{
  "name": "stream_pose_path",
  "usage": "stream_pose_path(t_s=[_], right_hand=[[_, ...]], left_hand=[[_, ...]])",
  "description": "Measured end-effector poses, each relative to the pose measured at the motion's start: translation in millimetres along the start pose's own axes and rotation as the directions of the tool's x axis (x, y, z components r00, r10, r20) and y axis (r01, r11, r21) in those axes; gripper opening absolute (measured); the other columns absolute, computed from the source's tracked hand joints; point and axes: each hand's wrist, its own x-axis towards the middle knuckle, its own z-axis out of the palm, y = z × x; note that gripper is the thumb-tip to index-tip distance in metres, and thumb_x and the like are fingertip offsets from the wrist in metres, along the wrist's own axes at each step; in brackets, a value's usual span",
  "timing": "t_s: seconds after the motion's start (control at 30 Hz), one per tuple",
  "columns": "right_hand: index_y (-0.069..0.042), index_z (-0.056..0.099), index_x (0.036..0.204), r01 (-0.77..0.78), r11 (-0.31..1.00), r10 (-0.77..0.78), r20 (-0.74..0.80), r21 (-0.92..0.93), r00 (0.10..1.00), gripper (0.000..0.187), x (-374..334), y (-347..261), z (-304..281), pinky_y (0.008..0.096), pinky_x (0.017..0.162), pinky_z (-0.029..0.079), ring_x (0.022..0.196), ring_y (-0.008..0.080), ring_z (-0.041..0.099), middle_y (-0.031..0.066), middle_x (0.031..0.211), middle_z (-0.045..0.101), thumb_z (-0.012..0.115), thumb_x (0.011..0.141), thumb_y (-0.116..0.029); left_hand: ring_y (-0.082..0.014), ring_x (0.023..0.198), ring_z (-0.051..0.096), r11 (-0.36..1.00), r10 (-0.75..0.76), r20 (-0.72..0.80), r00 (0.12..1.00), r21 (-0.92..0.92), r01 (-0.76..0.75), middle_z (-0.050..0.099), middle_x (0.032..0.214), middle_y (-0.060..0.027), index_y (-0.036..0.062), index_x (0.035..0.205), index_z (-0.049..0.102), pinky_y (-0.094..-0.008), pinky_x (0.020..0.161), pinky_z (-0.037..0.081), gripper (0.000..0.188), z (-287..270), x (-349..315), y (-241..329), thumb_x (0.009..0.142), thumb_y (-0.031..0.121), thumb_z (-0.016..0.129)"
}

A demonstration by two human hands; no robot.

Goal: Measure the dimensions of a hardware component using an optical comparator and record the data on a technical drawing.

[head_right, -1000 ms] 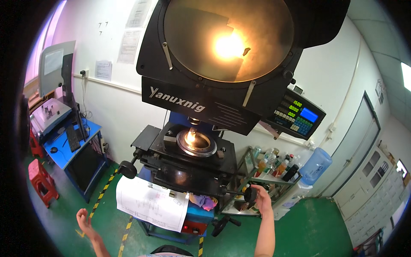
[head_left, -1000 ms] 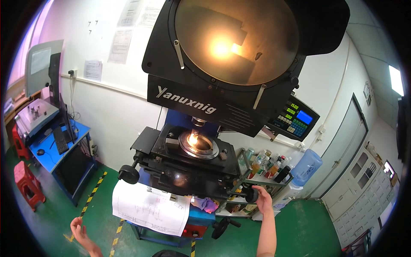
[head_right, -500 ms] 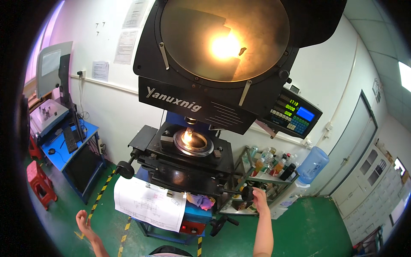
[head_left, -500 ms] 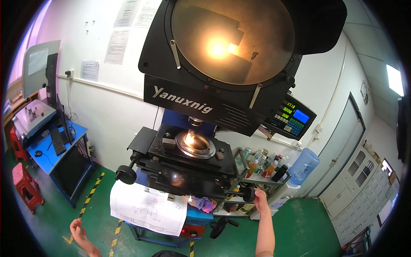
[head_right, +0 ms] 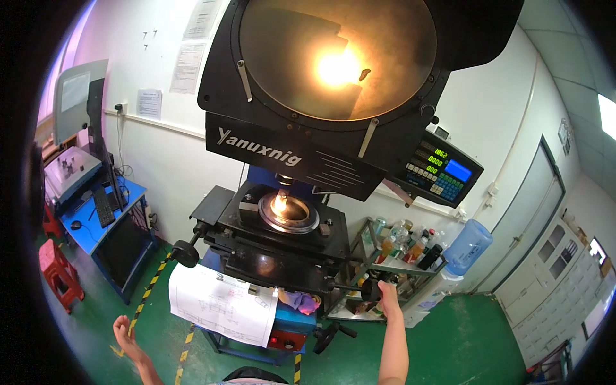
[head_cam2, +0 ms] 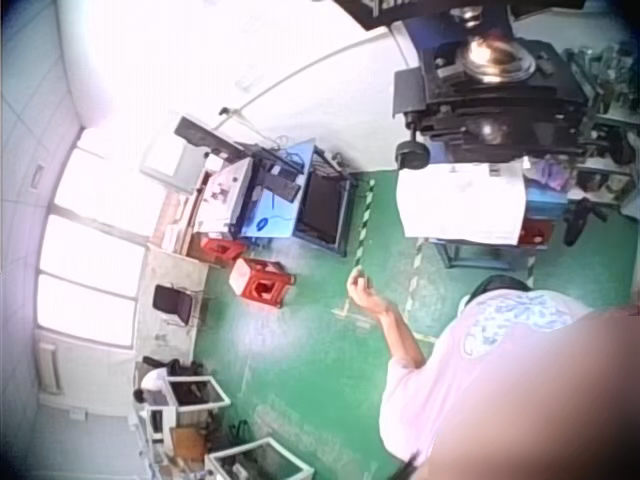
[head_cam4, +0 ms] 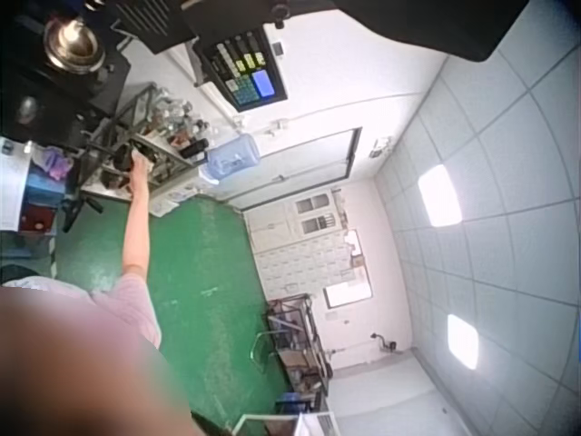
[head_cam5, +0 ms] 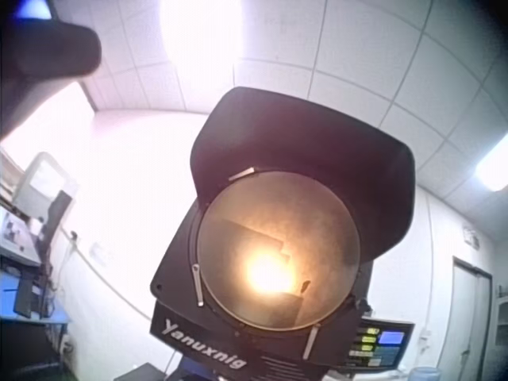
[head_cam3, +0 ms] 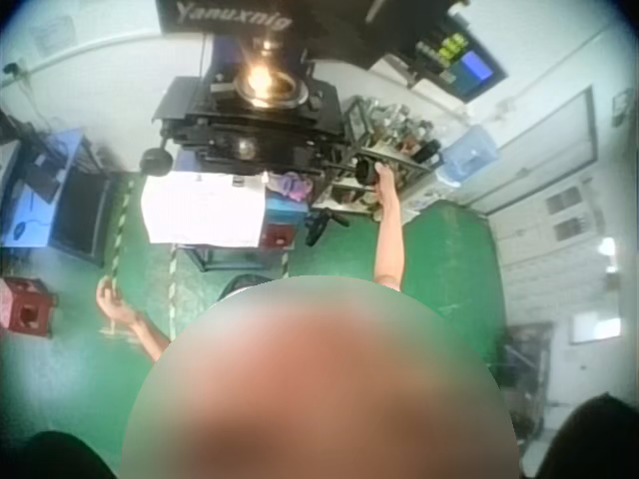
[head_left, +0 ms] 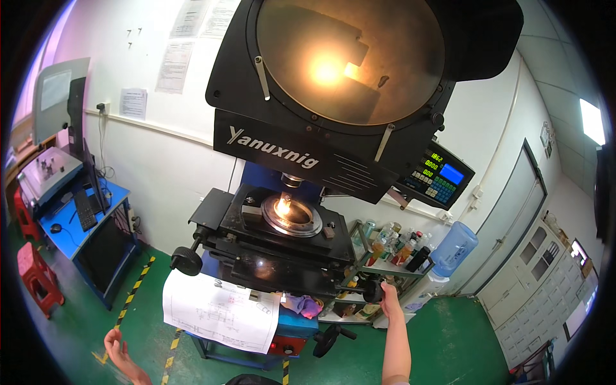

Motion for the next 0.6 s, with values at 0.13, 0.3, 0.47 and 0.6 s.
stream_pose_path(t_s=[0.13,0.3,0.47,0.6], right_hand=[[0.002,0.05,0.083,0.012,0.997,-0.011,0.015,-0.081,1.0,0.032,5,6,-3,0.0337,0.047,0.047,0.059,0.0203,0.055,0.0099,0.072,0.056,0.038,0.078,-0.027],[0.003,0.05,0.084,-0.014,0.997,0.017,0.043,-0.081,0.999,0.032,2,1,-3,0.0334,0.047,0.046,0.058,0.0205,0.055,0.0104,0.072,0.056,0.037,0.079,-0.027],[0.003,0.051,0.072,-0.026,1.0,0.026,-0.026,-0.005,0.999,0.03,-2,-5,9,0.0286,0.047,0.043,0.05,0.0184,0.052,0.0083,0.062,0.053,0.043,0.076,-0.026],[0.003,0.051,0.073,-0.03,1.0,0.03,-0.013,-0.003,0.999,0.03,-3,-5,8,0.0289,0.047,0.044,0.05,0.0182,0.052,0.0082,0.062,0.053,0.043,0.077,-0.025]], left_hand=[[-0.0135,0.103,0.041,-0.103,0.536,0.326,0.778,0.941,-0.323,0.048,0.102,-0.0027,0.0096,0.101,0.045,-0.0274,0.085,0.025,0.03,4,6,-70,0.078,0.028,0.039],[-0.0132,0.102,0.041,-0.5,0.526,0.491,0.695,0.839,-0.214,0.048,0.102,-0.0025,0.0095,0.101,0.045,-0.0266,0.084,0.025,0.031,5,8,-81,0.078,0.028,0.039],[-0.0129,0.102,0.041,-0.491,0.527,0.485,0.698,0.844,-0.216,0.048,0.103,-0.0026,0.0096,0.102,0.045,-0.0265,0.084,0.025,0.031,5,9,-81,0.078,0.029,0.039],[-0.0129,0.102,0.041,-0.502,0.512,0.488,0.707,0.838,-0.214,0.048,0.103,-0.0029,0.0095,0.101,0.045,-0.0268,0.084,0.025,0.031,7,9,-84,0.078,0.029,0.039]])
